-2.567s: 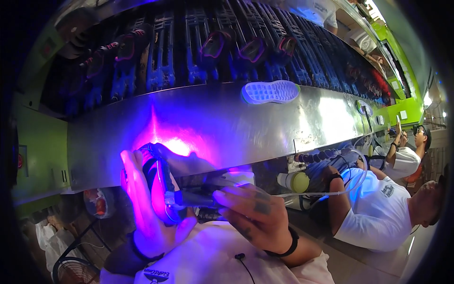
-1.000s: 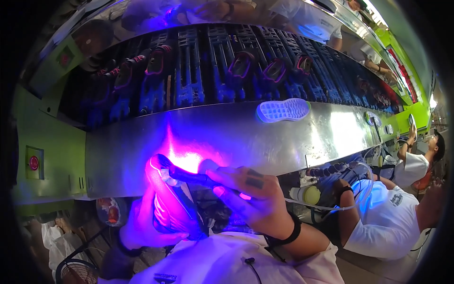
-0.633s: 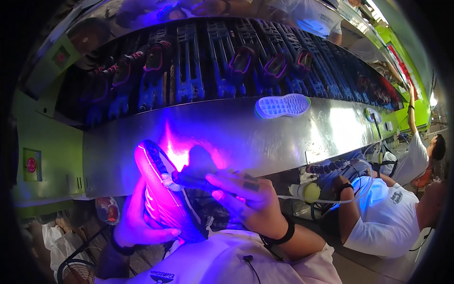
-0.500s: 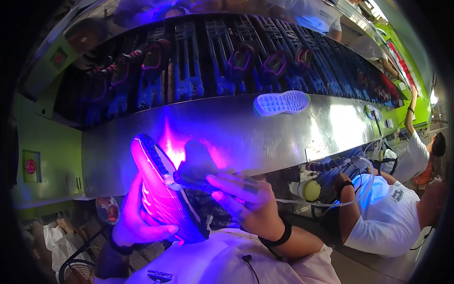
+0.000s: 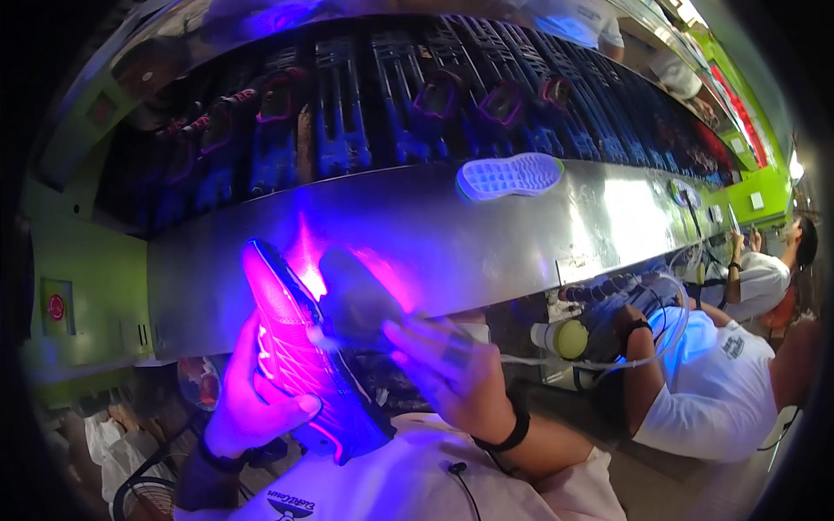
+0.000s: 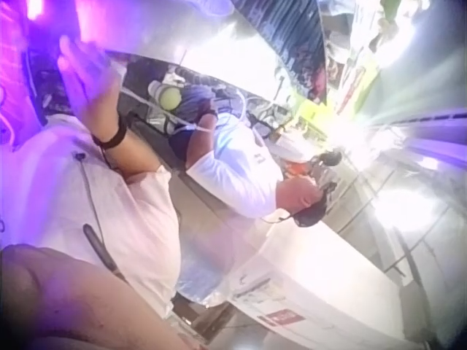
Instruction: Applying adhesive or sealant to the edge of shoe uppers on an assembly line.
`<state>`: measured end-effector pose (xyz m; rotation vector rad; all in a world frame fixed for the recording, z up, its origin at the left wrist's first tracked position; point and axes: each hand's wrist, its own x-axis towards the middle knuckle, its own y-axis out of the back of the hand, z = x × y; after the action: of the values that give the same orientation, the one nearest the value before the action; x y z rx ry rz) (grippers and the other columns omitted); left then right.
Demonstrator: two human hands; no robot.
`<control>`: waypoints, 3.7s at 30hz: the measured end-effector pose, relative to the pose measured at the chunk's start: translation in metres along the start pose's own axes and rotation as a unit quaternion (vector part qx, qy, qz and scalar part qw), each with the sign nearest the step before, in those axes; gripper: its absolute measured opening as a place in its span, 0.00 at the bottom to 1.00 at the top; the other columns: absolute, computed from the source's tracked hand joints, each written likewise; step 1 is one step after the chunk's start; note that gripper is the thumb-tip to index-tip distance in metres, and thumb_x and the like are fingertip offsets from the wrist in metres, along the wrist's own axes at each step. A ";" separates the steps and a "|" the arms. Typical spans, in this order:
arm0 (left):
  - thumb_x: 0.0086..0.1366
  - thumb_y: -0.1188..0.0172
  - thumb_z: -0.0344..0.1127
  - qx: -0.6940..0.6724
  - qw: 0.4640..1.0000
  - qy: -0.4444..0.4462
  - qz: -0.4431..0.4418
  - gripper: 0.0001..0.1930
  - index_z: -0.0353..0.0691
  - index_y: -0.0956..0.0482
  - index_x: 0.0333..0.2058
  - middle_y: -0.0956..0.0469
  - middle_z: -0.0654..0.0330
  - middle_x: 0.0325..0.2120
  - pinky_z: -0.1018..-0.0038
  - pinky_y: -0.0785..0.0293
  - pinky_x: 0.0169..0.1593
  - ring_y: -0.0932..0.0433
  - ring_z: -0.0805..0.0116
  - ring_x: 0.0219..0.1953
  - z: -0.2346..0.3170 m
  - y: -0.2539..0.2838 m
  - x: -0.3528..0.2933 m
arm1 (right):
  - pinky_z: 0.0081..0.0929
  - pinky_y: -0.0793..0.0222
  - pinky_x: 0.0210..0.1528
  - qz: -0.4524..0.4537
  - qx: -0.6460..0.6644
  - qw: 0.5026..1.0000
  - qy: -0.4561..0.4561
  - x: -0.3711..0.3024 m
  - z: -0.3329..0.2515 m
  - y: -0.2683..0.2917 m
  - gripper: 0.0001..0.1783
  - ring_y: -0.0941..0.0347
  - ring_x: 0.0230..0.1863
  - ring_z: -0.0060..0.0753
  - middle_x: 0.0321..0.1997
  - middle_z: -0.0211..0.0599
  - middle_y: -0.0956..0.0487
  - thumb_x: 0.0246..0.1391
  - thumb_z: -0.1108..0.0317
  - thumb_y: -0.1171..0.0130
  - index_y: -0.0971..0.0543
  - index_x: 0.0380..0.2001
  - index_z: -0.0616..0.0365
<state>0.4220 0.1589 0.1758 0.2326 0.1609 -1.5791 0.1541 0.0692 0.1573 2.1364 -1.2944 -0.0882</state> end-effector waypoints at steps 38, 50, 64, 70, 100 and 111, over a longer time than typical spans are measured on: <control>0.73 0.41 0.40 -0.161 0.968 0.045 0.186 0.35 0.30 0.46 0.70 0.28 0.53 0.59 0.68 0.28 0.62 0.27 0.66 0.60 -0.014 0.023 0.019 | 0.36 0.23 0.49 -0.108 0.024 0.993 -0.037 0.006 0.003 0.024 0.22 0.18 0.40 0.45 0.45 0.46 0.14 0.57 0.69 0.33 0.16 0.56 0.54; 0.78 0.50 0.46 -0.336 0.925 0.086 0.154 0.22 0.37 0.30 0.61 0.22 0.58 0.53 0.66 0.25 0.60 0.21 0.68 0.56 -0.017 0.014 0.016 | 0.35 0.20 0.42 -0.050 -0.068 0.988 0.133 0.030 -0.010 0.034 0.34 0.19 0.41 0.45 0.49 0.40 0.15 0.38 0.82 0.33 0.17 0.55 0.57; 0.80 0.57 0.52 -0.376 0.901 0.128 0.172 0.25 0.41 0.33 0.63 0.22 0.62 0.45 0.69 0.21 0.54 0.19 0.69 0.47 0.001 -0.008 -0.002 | 0.33 0.22 0.37 -0.012 -0.076 0.964 0.253 0.058 -0.016 0.043 0.31 0.21 0.37 0.42 0.44 0.39 0.16 0.39 0.82 0.32 0.16 0.52 0.59; 0.77 0.56 0.60 -0.505 0.846 0.170 0.038 0.32 0.46 0.38 0.69 0.22 0.56 0.49 0.66 0.15 0.41 0.17 0.65 0.43 0.000 -0.015 -0.023 | 0.34 0.21 0.38 -0.009 -0.040 0.965 0.260 0.061 -0.014 0.048 0.28 0.20 0.39 0.42 0.44 0.38 0.16 0.41 0.78 0.29 0.15 0.51 0.58; 0.68 0.42 0.66 -0.698 0.699 0.148 -0.049 0.28 0.49 0.19 0.51 0.27 0.45 0.47 0.69 0.20 0.50 0.22 0.60 0.44 -0.034 -0.060 -0.056 | 0.33 0.22 0.45 -0.019 0.137 0.978 0.157 0.029 0.029 0.005 0.23 0.17 0.42 0.38 0.50 0.35 0.14 0.52 0.70 0.30 0.14 0.54 0.49; 0.74 0.44 0.50 -0.581 0.801 0.116 -0.091 0.29 0.38 0.34 0.66 0.25 0.48 0.54 0.59 0.20 0.52 0.22 0.54 0.51 0.000 -0.050 0.126 | 0.38 0.23 0.52 -0.117 0.229 0.965 0.046 0.045 0.059 -0.006 0.17 0.17 0.48 0.42 0.48 0.41 0.14 0.62 0.63 0.33 0.14 0.52 0.51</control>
<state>0.3709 0.0377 0.1423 -0.5811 1.3249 -1.3655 0.1605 0.0064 0.1187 2.6448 -1.0798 0.2327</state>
